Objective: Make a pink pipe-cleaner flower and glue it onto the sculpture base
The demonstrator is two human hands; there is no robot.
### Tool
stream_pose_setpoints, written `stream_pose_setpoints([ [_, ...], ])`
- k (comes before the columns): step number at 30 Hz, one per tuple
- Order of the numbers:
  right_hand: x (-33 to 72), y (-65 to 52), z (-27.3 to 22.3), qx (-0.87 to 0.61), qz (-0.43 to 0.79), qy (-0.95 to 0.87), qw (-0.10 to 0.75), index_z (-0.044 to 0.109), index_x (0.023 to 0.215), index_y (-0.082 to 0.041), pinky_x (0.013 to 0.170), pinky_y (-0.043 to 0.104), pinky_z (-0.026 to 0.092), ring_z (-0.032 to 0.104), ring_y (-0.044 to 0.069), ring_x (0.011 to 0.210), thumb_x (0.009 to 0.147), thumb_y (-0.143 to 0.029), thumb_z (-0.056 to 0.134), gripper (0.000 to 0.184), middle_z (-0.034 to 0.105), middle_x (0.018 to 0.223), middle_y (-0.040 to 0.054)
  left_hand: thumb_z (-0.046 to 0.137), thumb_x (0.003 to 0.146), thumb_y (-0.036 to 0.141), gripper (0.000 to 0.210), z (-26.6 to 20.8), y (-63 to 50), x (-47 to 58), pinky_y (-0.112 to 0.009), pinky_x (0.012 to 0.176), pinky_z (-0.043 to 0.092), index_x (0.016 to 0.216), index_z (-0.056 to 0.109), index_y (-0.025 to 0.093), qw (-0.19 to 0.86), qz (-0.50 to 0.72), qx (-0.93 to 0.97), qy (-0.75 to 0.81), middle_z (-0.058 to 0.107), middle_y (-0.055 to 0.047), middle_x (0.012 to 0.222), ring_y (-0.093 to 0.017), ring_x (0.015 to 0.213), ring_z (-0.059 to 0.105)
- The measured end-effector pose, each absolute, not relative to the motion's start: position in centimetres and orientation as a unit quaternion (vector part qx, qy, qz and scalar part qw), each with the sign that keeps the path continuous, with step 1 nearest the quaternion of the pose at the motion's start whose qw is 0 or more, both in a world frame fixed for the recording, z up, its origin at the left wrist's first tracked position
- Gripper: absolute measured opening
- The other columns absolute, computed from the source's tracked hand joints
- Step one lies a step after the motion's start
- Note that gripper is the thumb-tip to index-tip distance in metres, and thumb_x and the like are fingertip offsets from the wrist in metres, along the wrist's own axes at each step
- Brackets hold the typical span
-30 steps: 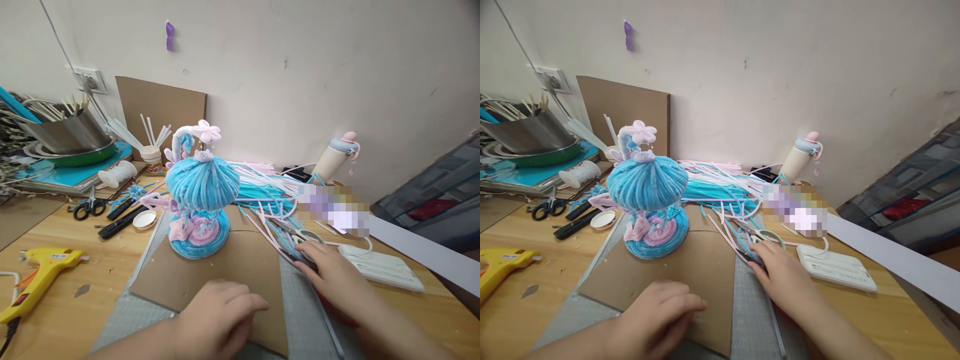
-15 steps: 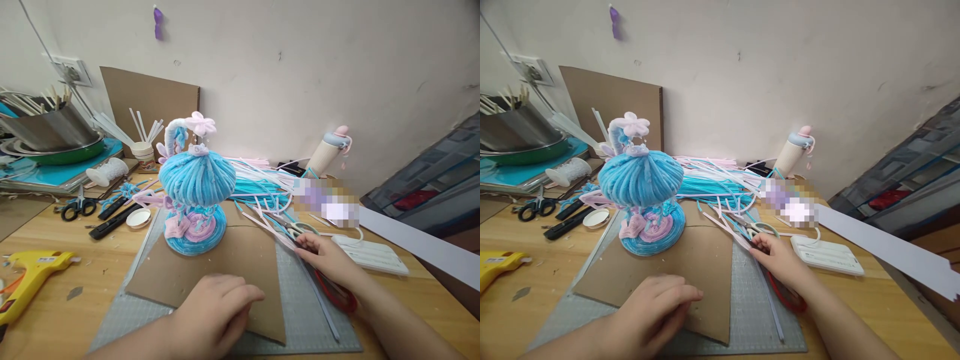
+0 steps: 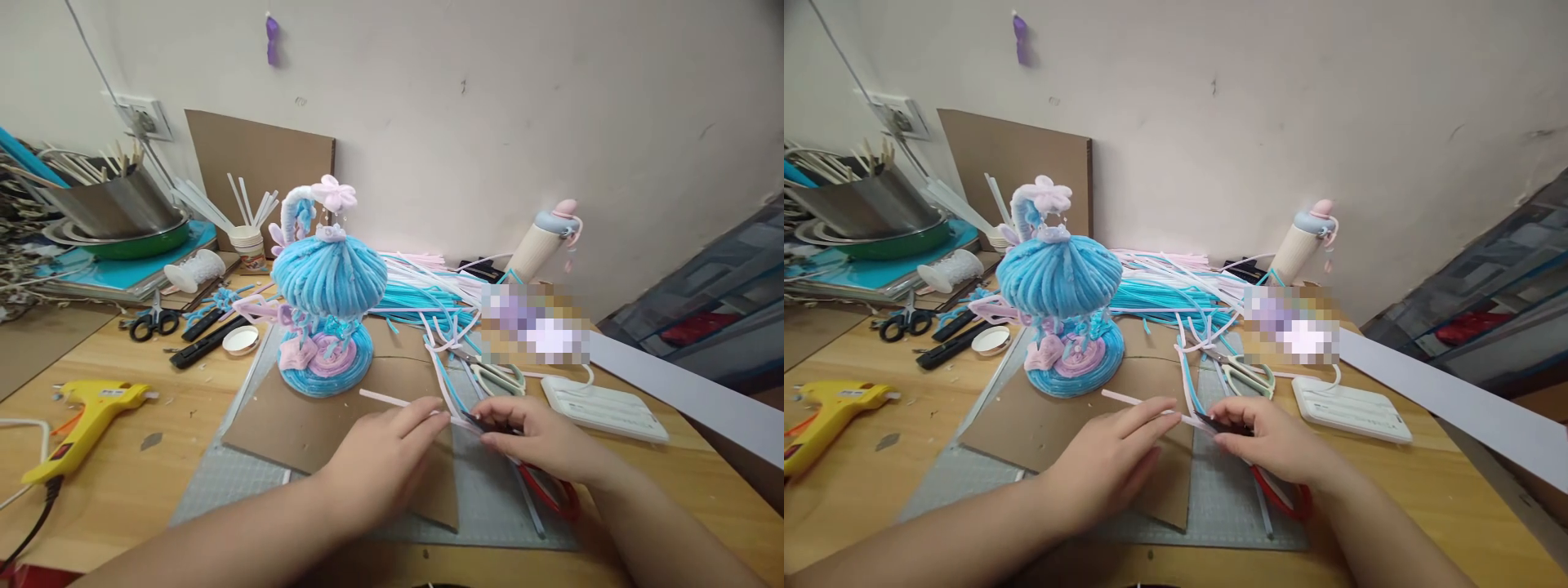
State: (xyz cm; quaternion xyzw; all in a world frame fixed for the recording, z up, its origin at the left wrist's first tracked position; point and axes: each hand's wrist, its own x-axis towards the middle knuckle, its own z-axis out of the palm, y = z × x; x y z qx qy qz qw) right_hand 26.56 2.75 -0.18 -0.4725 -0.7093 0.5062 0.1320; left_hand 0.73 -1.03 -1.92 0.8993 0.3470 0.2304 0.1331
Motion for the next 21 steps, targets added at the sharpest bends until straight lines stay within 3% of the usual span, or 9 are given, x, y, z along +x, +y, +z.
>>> stream_pose_setpoints([
  [3, 26.6, 2.8, -0.4, -0.475, 0.518, -0.698, 0.14, 0.068, 0.094, -0.02, 0.063, 0.026, 0.042, 0.054, 0.015, 0.069, 0.083, -0.032, 0.061, 0.018, 0.063, 0.078, -0.0003, 0.046, 0.089, 0.013, 0.039, -1.4, -0.4, 3.3, -0.042, 0.081, 0.059, 0.128, 0.046, 0.014, 0.109, 0.165, 0.912, 0.358, 0.053, -0.013, 0.141, -0.027, 0.106, 0.066],
  [6, 26.7, 3.0, -0.7, -0.498, 0.519, -0.673, 0.173, 0.066, 0.089, -0.019, 0.06, 0.026, 0.041, 0.053, 0.014, 0.064, 0.081, -0.035, 0.062, 0.019, 0.062, 0.071, -0.0013, 0.049, 0.088, 0.014, 0.028, -1.3, 0.6, 5.5, -0.034, 0.073, 0.059, 0.116, 0.052, 0.017, 0.102, 0.128, 0.902, 0.4, 0.059, -0.011, 0.13, -0.024, 0.097, 0.068],
  [11, 26.5, 3.0, -1.0, -0.548, 0.52, -0.62, 0.212, 0.058, 0.078, -0.019, 0.052, 0.025, 0.039, 0.053, 0.013, 0.051, 0.077, -0.05, 0.063, 0.031, 0.06, 0.059, -0.0025, 0.044, 0.092, 0.016, 0.027, -1.9, 2.2, 7.4, -0.033, 0.068, 0.056, 0.119, 0.049, 0.017, 0.086, 0.131, 0.87, 0.468, 0.064, -0.011, 0.11, -0.023, 0.09, 0.068],
  [14, 26.7, 3.1, -1.0, -0.577, 0.461, -0.646, 0.196, 0.052, 0.07, -0.021, 0.048, 0.026, 0.039, 0.056, 0.015, 0.049, 0.077, -0.055, 0.058, 0.035, 0.061, 0.057, -0.0017, 0.046, 0.092, 0.014, 0.014, -2.1, 2.4, 7.2, -0.034, 0.073, 0.055, 0.098, 0.058, 0.017, 0.076, 0.13, 0.873, 0.463, 0.066, -0.009, 0.096, -0.023, 0.087, 0.067],
  [17, 27.6, 3.9, -1.5, -0.603, 0.381, -0.673, 0.194, 0.045, 0.063, -0.022, 0.047, 0.025, 0.037, 0.055, 0.015, 0.048, 0.079, -0.05, 0.055, 0.034, 0.058, 0.052, -0.0027, 0.051, 0.087, 0.009, 0.014, -2.1, 1.8, 6.3, -0.036, 0.077, 0.055, 0.081, 0.061, 0.017, 0.065, 0.143, 0.88, 0.448, 0.066, -0.009, 0.086, -0.023, 0.084, 0.066],
  [21, 29.0, 5.0, -2.6, -0.627, 0.293, -0.699, 0.178, 0.048, 0.058, -0.022, 0.049, 0.026, 0.034, 0.052, 0.015, 0.048, 0.079, -0.041, 0.058, 0.031, 0.056, 0.05, -0.0023, 0.051, 0.085, 0.006, 0.018, -2.3, 0.9, 4.4, -0.034, 0.075, 0.056, 0.077, 0.063, 0.017, 0.063, 0.206, 0.867, 0.449, 0.067, -0.007, 0.083, -0.021, 0.08, 0.066],
])
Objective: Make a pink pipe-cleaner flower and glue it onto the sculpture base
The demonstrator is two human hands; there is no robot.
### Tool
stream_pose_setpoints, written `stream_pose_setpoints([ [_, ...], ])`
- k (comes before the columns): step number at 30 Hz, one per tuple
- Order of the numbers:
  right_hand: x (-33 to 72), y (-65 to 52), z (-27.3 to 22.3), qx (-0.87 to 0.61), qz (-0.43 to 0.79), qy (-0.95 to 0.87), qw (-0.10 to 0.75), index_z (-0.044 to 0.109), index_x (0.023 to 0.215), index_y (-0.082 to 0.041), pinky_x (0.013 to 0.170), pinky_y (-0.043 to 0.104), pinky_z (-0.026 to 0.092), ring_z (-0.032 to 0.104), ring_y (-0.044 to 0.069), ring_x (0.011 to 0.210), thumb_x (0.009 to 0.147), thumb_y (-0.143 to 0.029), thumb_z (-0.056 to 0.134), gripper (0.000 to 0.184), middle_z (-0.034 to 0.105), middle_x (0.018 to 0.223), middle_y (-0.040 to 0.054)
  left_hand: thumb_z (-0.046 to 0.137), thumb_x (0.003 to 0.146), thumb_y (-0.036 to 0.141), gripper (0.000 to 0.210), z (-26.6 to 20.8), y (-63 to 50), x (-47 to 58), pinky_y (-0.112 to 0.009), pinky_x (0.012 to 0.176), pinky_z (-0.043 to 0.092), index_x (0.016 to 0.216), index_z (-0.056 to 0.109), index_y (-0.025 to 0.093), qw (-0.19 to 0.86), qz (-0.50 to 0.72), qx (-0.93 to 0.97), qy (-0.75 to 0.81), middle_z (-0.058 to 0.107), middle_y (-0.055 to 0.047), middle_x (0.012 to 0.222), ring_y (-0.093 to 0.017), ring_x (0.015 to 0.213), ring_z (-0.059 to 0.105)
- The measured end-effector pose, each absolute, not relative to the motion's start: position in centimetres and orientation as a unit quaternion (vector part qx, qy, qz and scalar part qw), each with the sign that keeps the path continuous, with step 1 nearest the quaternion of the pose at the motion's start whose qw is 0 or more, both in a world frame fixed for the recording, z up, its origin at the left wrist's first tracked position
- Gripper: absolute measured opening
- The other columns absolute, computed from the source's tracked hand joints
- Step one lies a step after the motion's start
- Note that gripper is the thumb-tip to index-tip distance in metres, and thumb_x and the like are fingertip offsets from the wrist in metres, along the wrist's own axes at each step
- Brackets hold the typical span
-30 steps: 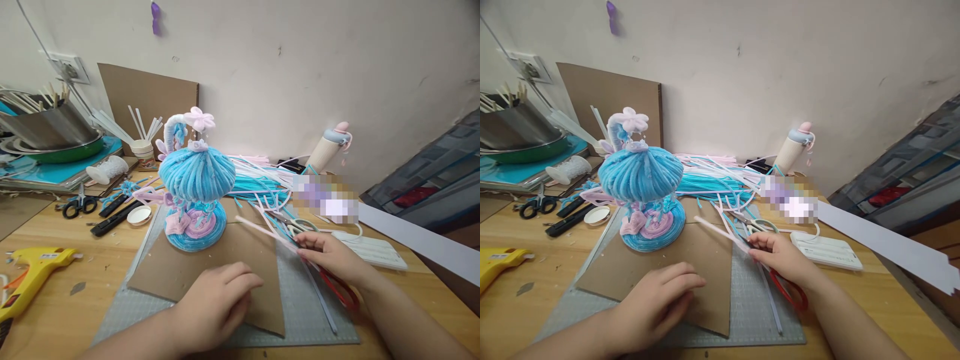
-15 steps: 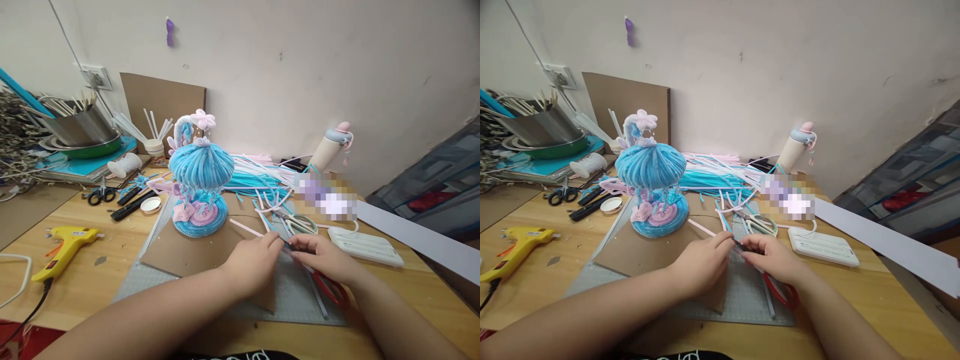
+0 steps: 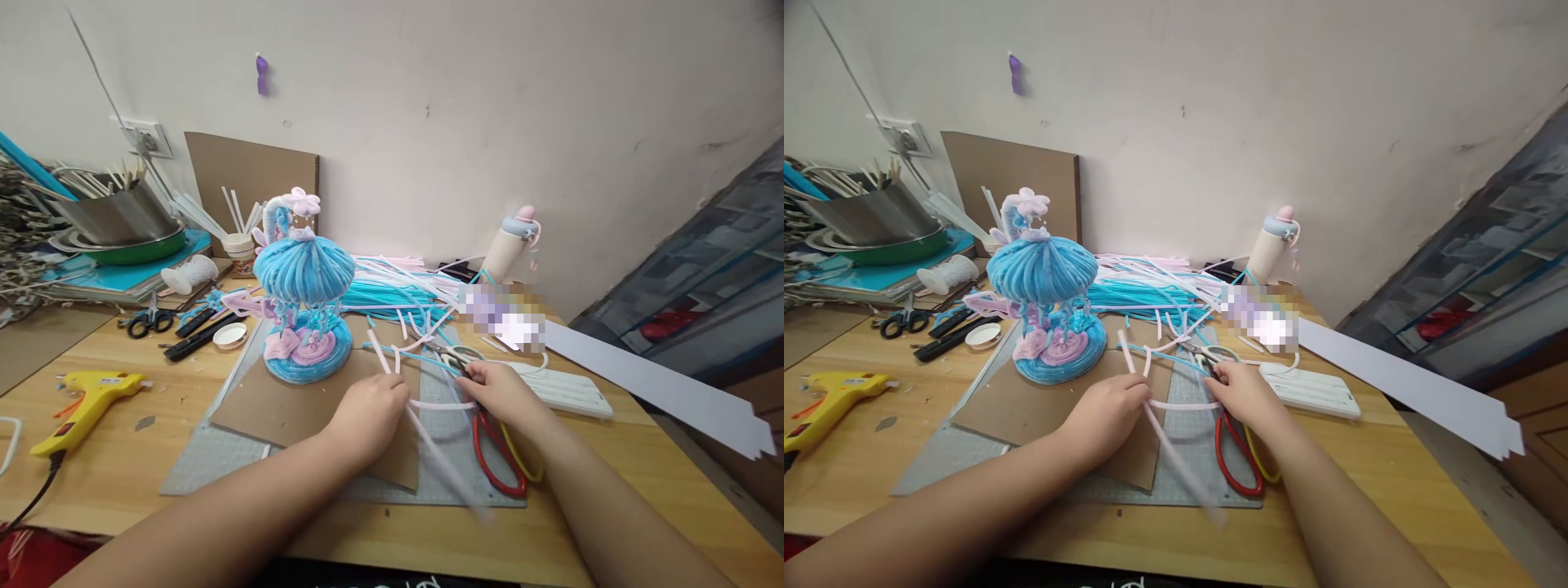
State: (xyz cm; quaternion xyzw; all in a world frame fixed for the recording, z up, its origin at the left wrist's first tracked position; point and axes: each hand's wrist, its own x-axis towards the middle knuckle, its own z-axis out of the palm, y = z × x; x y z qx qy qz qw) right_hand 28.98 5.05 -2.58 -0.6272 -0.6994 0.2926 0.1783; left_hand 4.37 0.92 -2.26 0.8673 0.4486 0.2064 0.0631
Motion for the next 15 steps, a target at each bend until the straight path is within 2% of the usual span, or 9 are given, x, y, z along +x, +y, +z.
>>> stream_pose_setpoints([
  [2, 29.3, 5.2, -2.7, -0.641, 0.246, -0.707, 0.169, 0.052, 0.057, -0.021, 0.05, 0.028, 0.033, 0.053, 0.017, 0.05, 0.079, -0.042, 0.061, 0.032, 0.056, 0.05, -0.0003, 0.049, 0.086, 0.005, 0.021, -2.4, 0.9, 3.3, -0.033, 0.079, 0.056, 0.087, 0.065, 0.019, 0.065, 0.26, 0.85, 0.454, 0.069, -0.007, 0.094, -0.021, 0.09, 0.067],
  [4, 29.2, 5.0, -2.1, -0.655, 0.196, -0.708, 0.178, 0.061, 0.067, -0.02, 0.055, 0.03, 0.036, 0.059, 0.022, 0.06, 0.082, -0.045, 0.059, 0.029, 0.063, 0.06, 0.0043, 0.047, 0.087, 0.004, 0.025, -2.4, 1.1, 2.3, -0.034, 0.085, 0.056, 0.097, 0.064, 0.018, 0.065, 0.315, 0.83, 0.455, 0.068, -0.009, 0.108, -0.02, 0.1, 0.066],
  [6, 28.6, 4.8, -1.1, -0.658, 0.143, -0.71, 0.205, 0.067, 0.091, -0.019, 0.066, 0.035, 0.042, 0.063, 0.029, 0.082, 0.088, -0.046, 0.052, 0.031, 0.07, 0.085, 0.0115, 0.047, 0.088, 0.004, 0.025, -2.5, 1.5, 1.6, -0.036, 0.088, 0.056, 0.1, 0.064, 0.018, 0.067, 0.357, 0.817, 0.447, 0.067, -0.01, 0.114, -0.02, 0.104, 0.066],
  [8, 27.4, 4.9, 0.0, -0.629, 0.113, -0.734, 0.232, 0.064, 0.11, -0.018, 0.082, 0.041, 0.043, 0.059, 0.032, 0.106, 0.092, -0.039, 0.047, 0.033, 0.068, 0.112, 0.0155, 0.048, 0.089, 0.006, 0.024, -2.5, 1.7, 1.3, -0.036, 0.087, 0.057, 0.098, 0.065, 0.018, 0.072, 0.384, 0.814, 0.43, 0.067, -0.011, 0.114, -0.02, 0.104, 0.067],
  [11, 24.7, 6.1, 1.0, -0.536, 0.129, -0.801, 0.235, 0.066, 0.113, -0.022, 0.096, 0.037, 0.041, 0.058, 0.025, 0.114, 0.089, -0.028, 0.055, 0.026, 0.067, 0.122, 0.0083, 0.049, 0.089, 0.006, 0.024, -2.6, 1.8, 1.1, -0.036, 0.088, 0.057, 0.098, 0.067, 0.019, 0.08, 0.402, 0.821, 0.396, 0.068, -0.011, 0.114, -0.02, 0.105, 0.067],
  [13, 22.7, 7.6, 0.8, -0.501, 0.134, -0.82, 0.242, 0.066, 0.115, -0.023, 0.101, 0.041, 0.037, 0.055, 0.027, 0.121, 0.084, -0.023, 0.062, 0.031, 0.065, 0.128, 0.0084, 0.048, 0.09, 0.007, 0.024, -2.6, 1.6, 1.1, -0.035, 0.09, 0.056, 0.098, 0.066, 0.019, 0.087, 0.409, 0.826, 0.379, 0.068, -0.01, 0.114, -0.02, 0.106, 0.066],
  [15, 21.1, 9.2, 0.6, -0.483, 0.146, -0.826, 0.25, 0.07, 0.104, -0.022, 0.101, 0.045, 0.036, 0.059, 0.028, 0.116, 0.083, -0.021, 0.063, 0.022, 0.07, 0.119, 0.0073, 0.048, 0.09, 0.007, 0.025, -2.7, 1.5, 1.0, -0.035, 0.092, 0.055, 0.103, 0.065, 0.02, 0.094, 0.414, 0.826, 0.37, 0.068, -0.01, 0.115, -0.019, 0.108, 0.065],
])
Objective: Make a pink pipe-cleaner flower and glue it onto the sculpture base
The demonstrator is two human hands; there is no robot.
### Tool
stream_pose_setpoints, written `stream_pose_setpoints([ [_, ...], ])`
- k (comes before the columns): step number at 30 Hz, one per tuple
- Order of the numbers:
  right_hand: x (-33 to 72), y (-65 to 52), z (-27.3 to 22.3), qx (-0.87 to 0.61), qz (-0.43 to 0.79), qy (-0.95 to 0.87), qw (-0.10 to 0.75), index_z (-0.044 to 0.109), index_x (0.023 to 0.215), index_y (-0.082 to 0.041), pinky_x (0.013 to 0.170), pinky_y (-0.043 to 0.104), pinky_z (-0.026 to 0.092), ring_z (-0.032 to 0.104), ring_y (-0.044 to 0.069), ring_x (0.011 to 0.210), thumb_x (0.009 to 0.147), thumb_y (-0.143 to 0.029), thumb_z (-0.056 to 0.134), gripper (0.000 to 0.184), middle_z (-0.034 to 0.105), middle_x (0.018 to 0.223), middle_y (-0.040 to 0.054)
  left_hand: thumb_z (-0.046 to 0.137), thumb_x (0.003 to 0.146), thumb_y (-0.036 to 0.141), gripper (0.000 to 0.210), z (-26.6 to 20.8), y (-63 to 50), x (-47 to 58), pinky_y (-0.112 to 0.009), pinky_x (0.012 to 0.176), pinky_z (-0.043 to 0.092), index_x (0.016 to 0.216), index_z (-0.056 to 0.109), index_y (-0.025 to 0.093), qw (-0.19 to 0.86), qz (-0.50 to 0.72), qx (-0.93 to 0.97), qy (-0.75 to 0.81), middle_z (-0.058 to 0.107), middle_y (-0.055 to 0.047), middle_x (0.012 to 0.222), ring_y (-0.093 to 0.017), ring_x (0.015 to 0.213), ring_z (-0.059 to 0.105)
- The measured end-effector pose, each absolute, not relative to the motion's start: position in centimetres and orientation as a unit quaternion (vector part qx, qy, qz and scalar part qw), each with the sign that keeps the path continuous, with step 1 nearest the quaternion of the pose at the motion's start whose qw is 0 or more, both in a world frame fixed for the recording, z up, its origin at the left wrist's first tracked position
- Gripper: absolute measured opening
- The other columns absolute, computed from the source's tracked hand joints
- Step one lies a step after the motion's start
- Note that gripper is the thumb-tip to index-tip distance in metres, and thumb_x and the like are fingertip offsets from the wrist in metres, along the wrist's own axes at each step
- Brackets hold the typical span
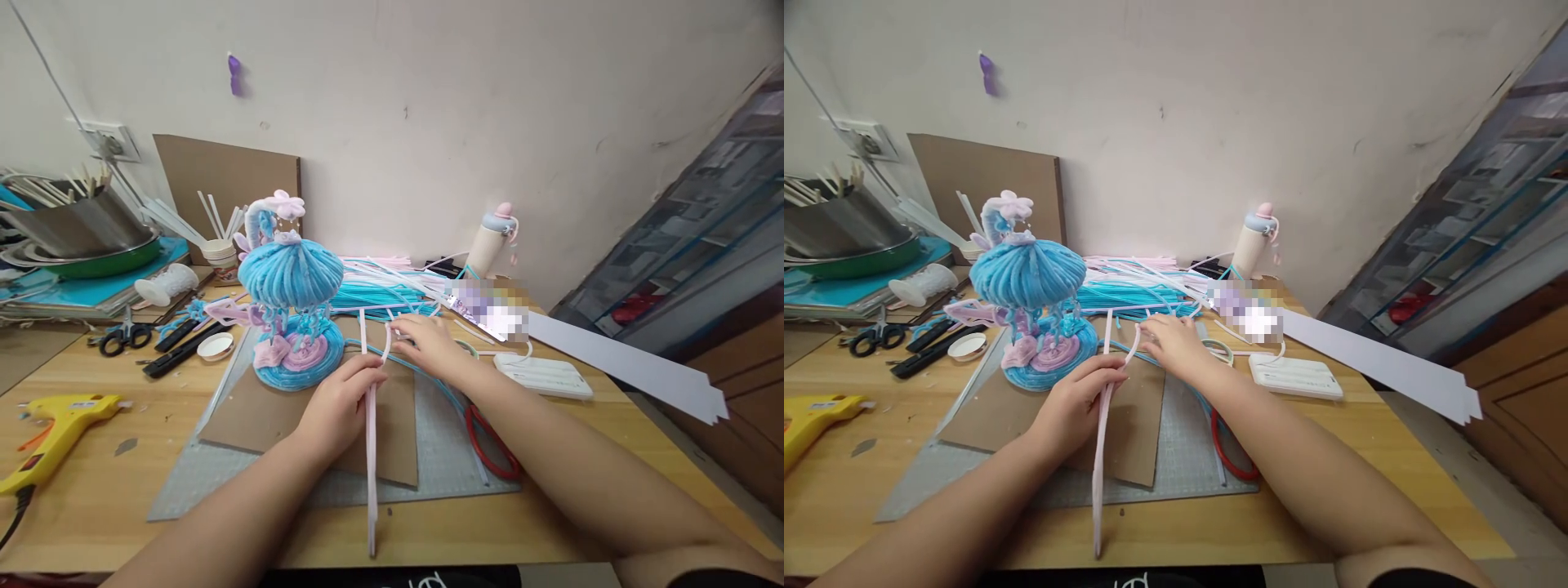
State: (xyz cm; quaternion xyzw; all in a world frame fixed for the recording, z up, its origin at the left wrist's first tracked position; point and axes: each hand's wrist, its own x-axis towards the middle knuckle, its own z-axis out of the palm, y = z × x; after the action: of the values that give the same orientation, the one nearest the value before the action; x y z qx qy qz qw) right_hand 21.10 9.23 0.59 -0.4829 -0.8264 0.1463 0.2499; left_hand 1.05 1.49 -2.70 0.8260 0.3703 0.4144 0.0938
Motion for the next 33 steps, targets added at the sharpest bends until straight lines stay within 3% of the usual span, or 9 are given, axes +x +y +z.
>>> stream_pose_setpoints([
  [1, 20.5, 10.0, 0.6, -0.481, 0.155, -0.825, 0.254, 0.071, 0.093, -0.021, 0.098, 0.044, 0.039, 0.064, 0.026, 0.106, 0.084, -0.021, 0.061, 0.013, 0.074, 0.105, 0.006, 0.047, 0.091, 0.007, 0.028, -2.8, 1.4, 1.0, -0.035, 0.093, 0.055, 0.109, 0.063, 0.02, 0.096, 0.417, 0.824, 0.371, 0.067, -0.01, 0.116, -0.019, 0.11, 0.064],
  [3, 20.0, 11.5, 0.9, -0.488, 0.168, -0.811, 0.277, 0.069, 0.088, -0.019, 0.089, 0.038, 0.046, 0.068, 0.023, 0.093, 0.092, -0.025, 0.049, 0.021, 0.076, 0.092, 0.0055, 0.044, 0.09, 0.004, 0.041, -3.0, 1.4, 1.1, -0.037, 0.097, 0.053, 0.127, 0.052, 0.021, 0.111, 0.421, 0.812, 0.389, 0.065, -0.011, 0.12, -0.02, 0.113, 0.062],
  [5, 20.0, 12.7, 1.5, -0.5, 0.171, -0.792, 0.306, 0.066, 0.099, -0.017, 0.084, 0.033, 0.049, 0.069, 0.02, 0.092, 0.099, -0.027, 0.032, 0.036, 0.075, 0.096, 0.0077, 0.044, 0.087, 0.002, 0.054, -3.3, 1.4, 1.2, -0.04, 0.1, 0.051, 0.137, 0.041, 0.02, 0.14, 0.414, 0.798, 0.416, 0.063, -0.013, 0.125, -0.021, 0.117, 0.06],
  [7, 20.3, 13.3, 2.2, -0.506, 0.172, -0.785, 0.312, 0.062, 0.111, -0.016, 0.084, 0.031, 0.05, 0.069, 0.018, 0.094, 0.1, -0.024, 0.023, 0.041, 0.074, 0.102, 0.0087, 0.048, 0.084, 0.002, 0.053, -3.4, 1.4, 1.4, -0.04, 0.102, 0.05, 0.134, 0.045, 0.019, 0.163, 0.393, 0.8, 0.423, 0.061, -0.014, 0.128, -0.023, 0.12, 0.059],
  [13, 19.8, 12.6, 0.1, -0.524, 0.153, -0.815, 0.194, 0.071, 0.09, -0.02, 0.094, 0.045, 0.044, 0.063, 0.029, 0.104, 0.077, -0.017, 0.071, 0.014, 0.073, 0.105, 0.0087, 0.047, 0.082, 0.004, 0.034, -3.0, 1.0, 1.6, -0.035, 0.094, 0.053, 0.107, 0.065, 0.017, 0.188, 0.341, 0.83, 0.4, 0.067, -0.01, 0.116, -0.022, 0.107, 0.064],
  [19, 19.1, 12.7, -3.1, -0.532, 0.156, -0.816, 0.166, 0.064, 0.108, -0.015, 0.092, 0.046, 0.05, 0.062, 0.023, 0.105, 0.092, -0.033, 0.062, 0.024, 0.065, 0.113, 0.0072, 0.048, 0.077, 0.002, 0.031, -2.4, 0.8, 1.3, -0.037, 0.085, 0.054, 0.09, 0.071, 0.019, 0.19, 0.32, 0.819, 0.437, 0.072, -0.007, 0.097, -0.024, 0.094, 0.066],
  [25, 20.1, 13.5, -1.5, -0.507, 0.213, -0.77, 0.324, 0.059, 0.083, -0.018, 0.087, 0.04, 0.047, 0.062, 0.018, 0.083, 0.094, -0.032, 0.051, 0.02, 0.066, 0.082, 0.0021, 0.045, 0.078, 0.003, 0.032, -3.0, 1.3, 1.3, -0.04, 0.085, 0.054, 0.091, 0.071, 0.017, 0.203, 0.307, 0.806, 0.463, 0.073, -0.009, 0.097, -0.026, 0.095, 0.067],
  [30, 20.0, 13.1, 2.6, -0.425, 0.271, -0.702, 0.503, 0.05, 0.086, -0.023, 0.072, 0.031, 0.047, 0.057, 0.015, 0.072, 0.088, -0.048, 0.049, 0.025, 0.059, 0.075, -0.0007, 0.047, 0.079, 0.003, 0.049, -3.1, 1.9, 1.3, -0.039, 0.106, 0.044, 0.12, 0.064, 0.024, 0.23, 0.271, 0.849, 0.39, 0.052, -0.004, 0.146, -0.025, 0.127, 0.054],
  [33, 20.2, 11.6, 6.1, -0.387, 0.288, -0.667, 0.568, 0.053, 0.095, -0.024, 0.058, 0.027, 0.042, 0.049, 0.013, 0.06, 0.087, -0.054, 0.051, 0.031, 0.051, 0.072, -0.0023, 0.048, 0.075, 0.001, 0.06, -2.8, 1.9, 1.3, -0.039, 0.108, 0.041, 0.126, 0.061, 0.031, 0.292, 0.305, 0.829, 0.366, 0.046, 0.002, 0.151, -0.024, 0.129, 0.052],
])
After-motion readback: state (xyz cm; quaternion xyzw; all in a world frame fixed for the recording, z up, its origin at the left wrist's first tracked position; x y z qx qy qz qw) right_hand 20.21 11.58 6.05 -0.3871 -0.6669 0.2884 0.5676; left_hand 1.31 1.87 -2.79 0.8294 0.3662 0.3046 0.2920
